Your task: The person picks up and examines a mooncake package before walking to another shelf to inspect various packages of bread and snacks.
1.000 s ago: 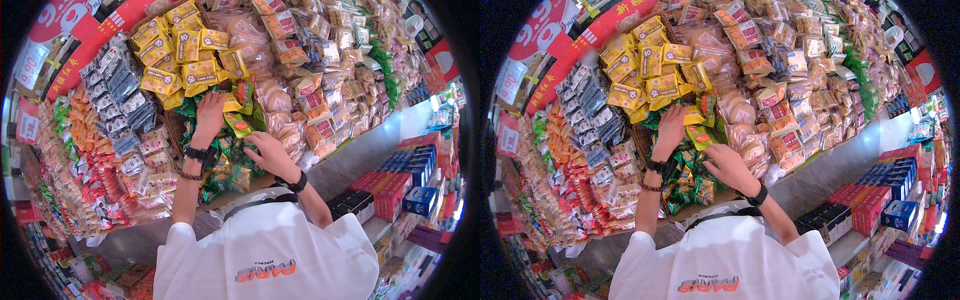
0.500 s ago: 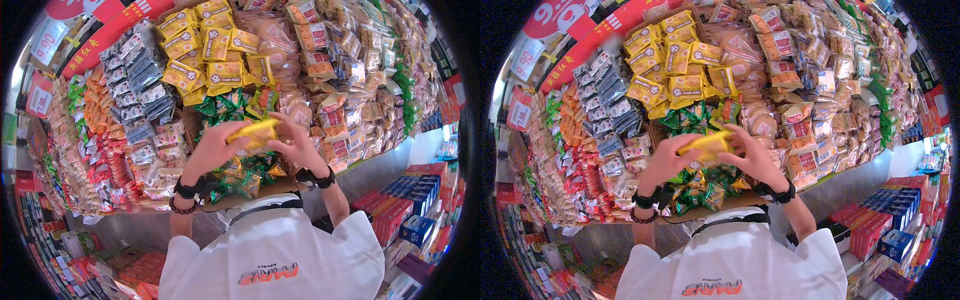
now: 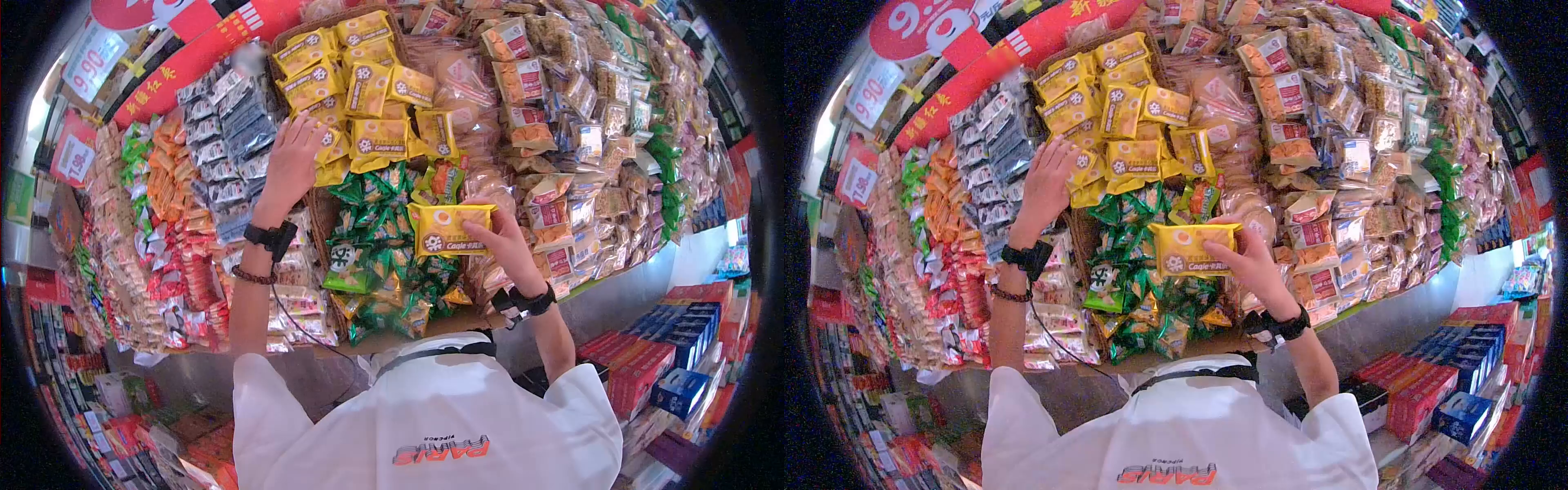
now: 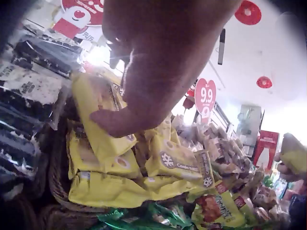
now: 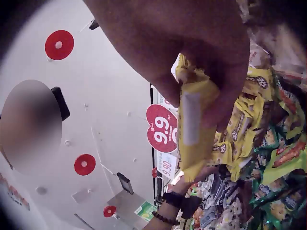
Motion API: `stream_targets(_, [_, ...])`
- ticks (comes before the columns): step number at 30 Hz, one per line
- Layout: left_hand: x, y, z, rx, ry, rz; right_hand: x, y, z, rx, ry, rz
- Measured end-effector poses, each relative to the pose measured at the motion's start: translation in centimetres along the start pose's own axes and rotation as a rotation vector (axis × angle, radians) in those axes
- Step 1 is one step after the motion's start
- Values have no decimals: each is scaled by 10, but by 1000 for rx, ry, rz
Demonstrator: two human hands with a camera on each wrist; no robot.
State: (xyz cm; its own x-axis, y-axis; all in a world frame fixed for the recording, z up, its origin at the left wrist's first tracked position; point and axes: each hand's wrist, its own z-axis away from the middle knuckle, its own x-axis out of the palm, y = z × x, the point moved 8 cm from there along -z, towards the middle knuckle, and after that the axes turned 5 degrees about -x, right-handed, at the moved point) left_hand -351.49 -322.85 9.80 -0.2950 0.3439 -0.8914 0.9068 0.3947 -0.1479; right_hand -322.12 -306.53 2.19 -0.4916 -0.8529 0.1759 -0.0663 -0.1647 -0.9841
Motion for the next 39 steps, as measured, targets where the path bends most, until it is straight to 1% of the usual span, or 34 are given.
stream_targets(2, [8, -6, -6, 38, -13, -96, 2, 2, 0, -4, -12, 20])
stream_targets(5, [22, -20, -16, 28, -106, -51, 5, 4, 0, 0, -20, 61])
stream_targets(8, [20, -22, -27, -44, -143, -4, 5, 6, 2, 28, -22, 110])
stream_targets(11, [18, -30, -33, -176, -23, -1, 4, 6, 3, 13, -1, 111])
stream_targets(14, [34, -45, -35, -362, -47, -15, 4, 7, 2, 20, -19, 120])
stream_targets(17, [51, -52, -38, -446, -85, 53, 4, 10, -2, 30, -3, 147])
stream_targets(20, [49, -42, -34, -363, 98, 50, 9, 11, -8, 57, -23, 145])
stream_targets(23, [47, -38, -26, -379, 76, 109, 12, 17, -14, 77, -36, 115])
stream_targets(26, [38, -36, -18, -361, 120, 94, 16, 18, -18, 86, -55, 134])
stream_targets(29, [13, -27, -10, -332, 230, 69, 22, 19, -21, 114, -77, 100])
stream_targets(30, [10, -21, -6, -380, 164, 217, 22, 20, -22, 120, -74, 98])
stream_targets(32, [2, 10, 9, -468, 26, 515, 22, 24, -25, 134, -63, 93])
stream_targets(34, [-19, 74, 12, -157, -101, 746, 28, 23, -29, 158, -62, 50])
stream_targets(35, [-29, 104, 15, 32, -63, 761, 31, 23, -32, 169, -67, 30])
stream_targets(36, [-36, 125, 19, 138, -38, 699, 35, 27, -33, 155, -100, 15])
stream_targets(39, [-19, 138, 33, 96, -148, 675, 49, 31, -35, 94, -221, 2])
